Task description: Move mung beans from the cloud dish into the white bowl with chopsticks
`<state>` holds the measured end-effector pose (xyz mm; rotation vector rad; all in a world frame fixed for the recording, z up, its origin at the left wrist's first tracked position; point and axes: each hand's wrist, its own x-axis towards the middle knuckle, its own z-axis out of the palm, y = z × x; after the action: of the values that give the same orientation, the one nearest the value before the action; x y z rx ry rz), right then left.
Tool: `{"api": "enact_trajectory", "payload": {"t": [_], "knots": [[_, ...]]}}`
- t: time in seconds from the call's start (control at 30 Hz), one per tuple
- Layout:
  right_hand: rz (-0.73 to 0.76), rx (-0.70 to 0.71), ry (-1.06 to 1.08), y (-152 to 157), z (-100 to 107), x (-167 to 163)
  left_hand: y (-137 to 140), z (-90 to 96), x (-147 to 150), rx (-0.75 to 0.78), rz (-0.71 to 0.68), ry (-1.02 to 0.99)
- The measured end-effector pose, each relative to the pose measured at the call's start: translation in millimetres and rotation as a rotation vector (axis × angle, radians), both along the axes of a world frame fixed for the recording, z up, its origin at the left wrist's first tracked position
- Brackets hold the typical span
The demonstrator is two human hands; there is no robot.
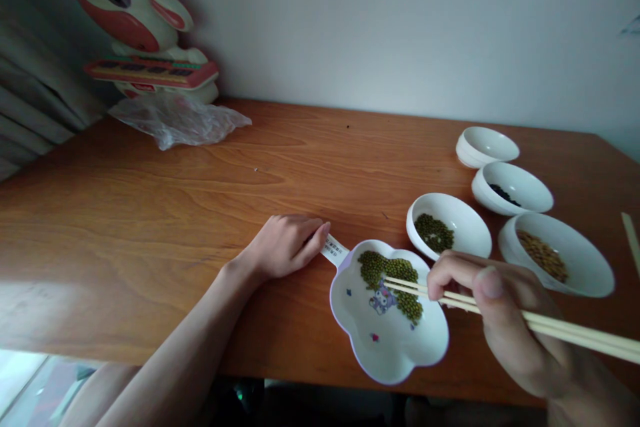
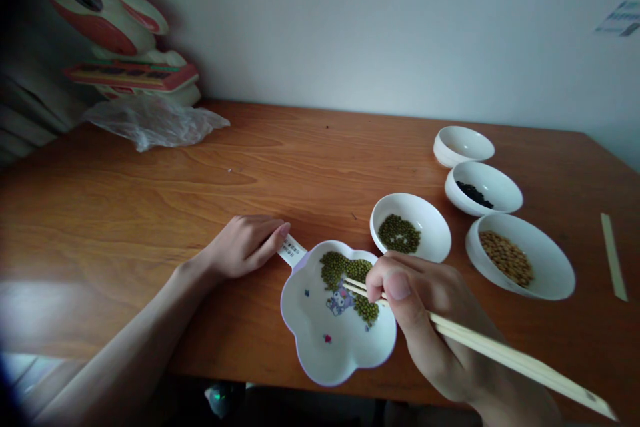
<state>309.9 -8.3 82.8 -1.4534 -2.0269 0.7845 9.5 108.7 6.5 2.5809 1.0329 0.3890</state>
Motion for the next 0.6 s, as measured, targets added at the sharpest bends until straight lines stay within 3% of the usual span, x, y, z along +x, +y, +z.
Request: {"api": "enact_trajectory", "payload": {"t": [0.6], "knots": [[0.003, 0.047, 0.009, 3.9, -4.7, -1.6, 0.0, 1.3, 0.5, -0.016, 0.007, 0.012]]}}
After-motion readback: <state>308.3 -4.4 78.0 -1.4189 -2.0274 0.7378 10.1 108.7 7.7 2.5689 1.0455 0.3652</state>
